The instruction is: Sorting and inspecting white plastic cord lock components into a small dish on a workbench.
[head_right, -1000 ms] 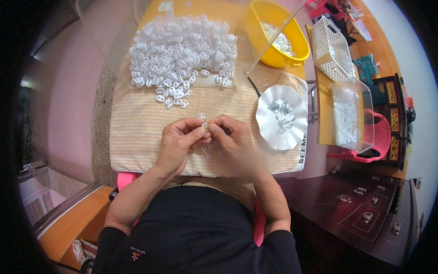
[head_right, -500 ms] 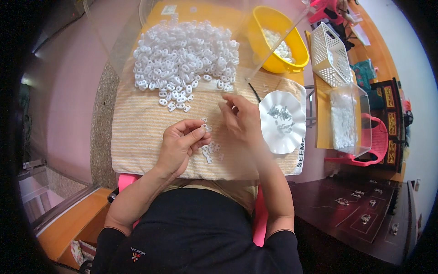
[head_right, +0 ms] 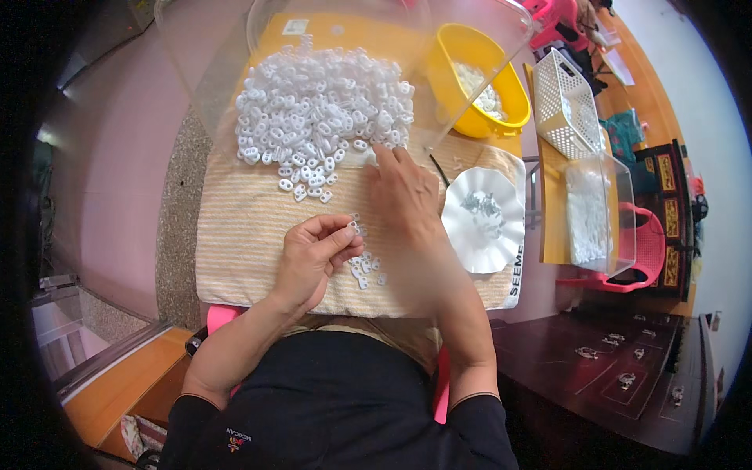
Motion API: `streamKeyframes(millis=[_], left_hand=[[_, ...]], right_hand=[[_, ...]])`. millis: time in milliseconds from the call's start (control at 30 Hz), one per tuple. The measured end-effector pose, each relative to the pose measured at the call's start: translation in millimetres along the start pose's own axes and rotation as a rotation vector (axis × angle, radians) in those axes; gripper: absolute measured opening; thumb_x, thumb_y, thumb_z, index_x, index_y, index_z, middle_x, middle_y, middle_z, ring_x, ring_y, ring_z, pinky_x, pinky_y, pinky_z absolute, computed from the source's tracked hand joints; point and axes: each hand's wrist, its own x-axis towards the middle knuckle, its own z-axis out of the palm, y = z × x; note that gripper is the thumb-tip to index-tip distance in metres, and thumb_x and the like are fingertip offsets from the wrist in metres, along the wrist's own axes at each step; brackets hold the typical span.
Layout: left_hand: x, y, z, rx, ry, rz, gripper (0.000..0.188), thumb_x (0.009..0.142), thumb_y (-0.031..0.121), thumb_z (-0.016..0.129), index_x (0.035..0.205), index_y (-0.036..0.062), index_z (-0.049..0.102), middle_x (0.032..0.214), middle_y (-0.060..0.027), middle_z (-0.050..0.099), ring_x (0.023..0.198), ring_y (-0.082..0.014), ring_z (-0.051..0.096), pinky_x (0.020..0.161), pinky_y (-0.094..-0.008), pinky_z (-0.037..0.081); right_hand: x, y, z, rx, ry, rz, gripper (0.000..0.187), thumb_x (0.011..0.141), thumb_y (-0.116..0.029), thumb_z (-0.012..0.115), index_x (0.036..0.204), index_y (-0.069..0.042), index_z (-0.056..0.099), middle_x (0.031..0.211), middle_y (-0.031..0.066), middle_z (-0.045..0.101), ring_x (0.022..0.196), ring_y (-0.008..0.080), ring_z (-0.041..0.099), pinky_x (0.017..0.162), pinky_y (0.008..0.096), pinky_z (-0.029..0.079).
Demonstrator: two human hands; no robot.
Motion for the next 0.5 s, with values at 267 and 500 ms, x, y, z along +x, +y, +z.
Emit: streamKeyframes(millis=[267,500], left_hand=[[0.6,1.1,-0.2,-0.017,0.002,0.034,0.017,0.089,0.003,0.065,0.104,-0.0037,0.063,0.092,-0.0082,0.066,0.081,-0.0137,0.065,0.076,-0.0277,0.057],[0.0,2.2,0.5,-0.023,-0.010,0.033,0.015,0.089,0.002,0.063,0.104,-0.0025,0.063,0.091,-0.0078,0.066,0.082,-0.0140,0.065,0.077,-0.0278,0.057]], right_hand=[[16.4,-10.4,1.2,-0.069,-0.118,-0.055,0.030,0.085,-0.026,0.062,0.112,-0.012,0.063,0.089,0.0139,0.063,0.082,0.0340,0.065,0.071,0.0424,0.051],[5.2,7.9,13.0,0.014,0.023,-0.196,0.019,0.082,-0.021,0.063,0.096,-0.008,0.065,0.095,0.0099,0.061,0.074,0.0319,0.065,0.066,0.0418,0.052]])
